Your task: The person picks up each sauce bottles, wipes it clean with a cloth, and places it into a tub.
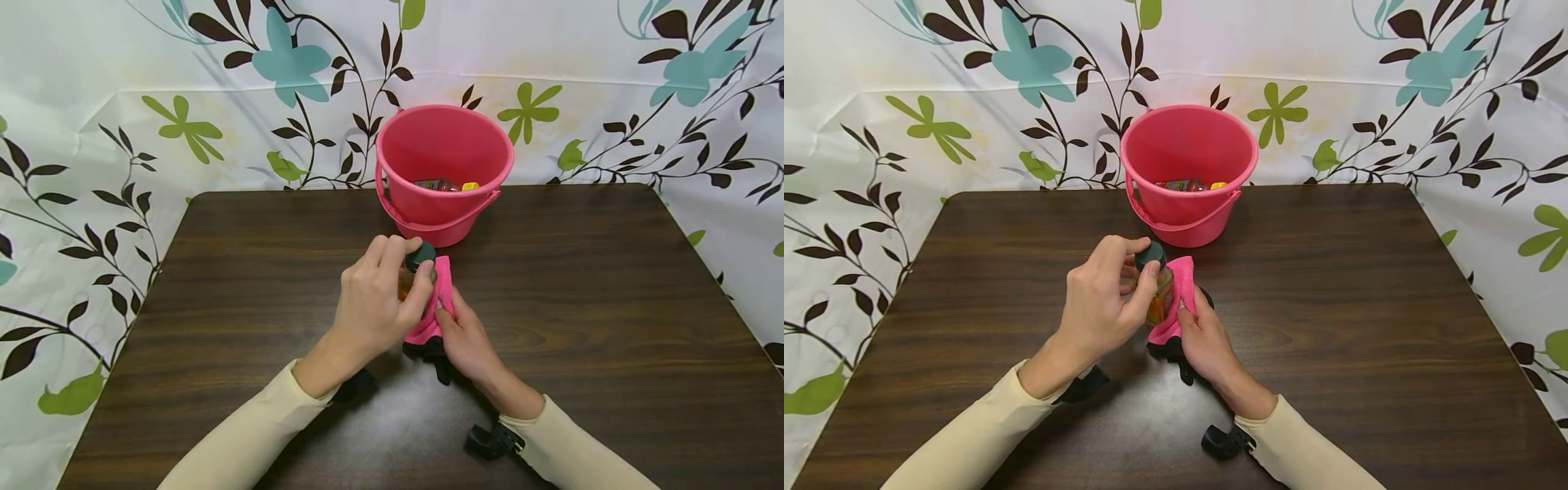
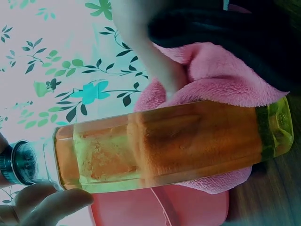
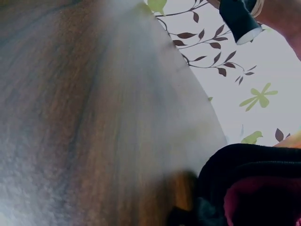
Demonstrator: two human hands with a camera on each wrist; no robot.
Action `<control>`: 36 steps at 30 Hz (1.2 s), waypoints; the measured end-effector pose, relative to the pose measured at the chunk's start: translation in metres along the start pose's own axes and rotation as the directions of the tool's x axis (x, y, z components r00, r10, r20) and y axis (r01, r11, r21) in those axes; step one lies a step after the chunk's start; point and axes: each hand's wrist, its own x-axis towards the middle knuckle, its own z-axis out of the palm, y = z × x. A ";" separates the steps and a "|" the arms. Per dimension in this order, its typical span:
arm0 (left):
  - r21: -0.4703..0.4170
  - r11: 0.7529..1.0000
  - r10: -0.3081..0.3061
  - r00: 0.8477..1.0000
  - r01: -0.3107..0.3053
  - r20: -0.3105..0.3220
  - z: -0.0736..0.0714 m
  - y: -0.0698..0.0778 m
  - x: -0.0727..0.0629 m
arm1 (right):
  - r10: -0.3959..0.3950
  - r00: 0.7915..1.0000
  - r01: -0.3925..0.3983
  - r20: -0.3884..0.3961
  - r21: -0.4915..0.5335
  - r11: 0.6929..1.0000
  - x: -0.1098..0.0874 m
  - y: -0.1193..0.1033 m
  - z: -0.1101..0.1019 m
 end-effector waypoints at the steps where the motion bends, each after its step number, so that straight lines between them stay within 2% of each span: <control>1: 0.001 1.000 -0.001 1.000 0.001 0.001 0.000 0.000 0.000 | 0.015 1.000 -0.015 0.003 0.018 1.000 0.000 -0.001 0.000; 8: 0.004 1.000 0.000 1.000 0.000 0.000 0.000 0.000 -0.001 | 0.073 0.997 -0.077 0.032 0.175 0.982 -0.002 -0.011 0.000; 12: 0.002 1.000 -0.005 1.000 0.005 0.001 0.000 0.001 -0.001 | 0.056 0.998 -0.059 0.019 0.230 0.971 -0.004 -0.015 0.002; 19: 0.001 1.000 -0.008 1.000 0.008 0.008 0.000 0.000 -0.004 | 0.034 0.998 -0.048 0.047 0.330 0.943 -0.006 -0.023 0.002; 28: 0.013 1.000 -0.005 1.000 0.005 0.011 0.001 0.002 -0.006 | -0.005 1.000 -0.005 0.028 0.362 0.932 -0.018 -0.039 -0.002; 36: 0.036 0.999 0.009 1.000 -0.009 -0.009 0.002 0.000 -0.006 | -0.103 0.993 0.114 -0.049 0.354 0.928 -0.027 -0.063 -0.010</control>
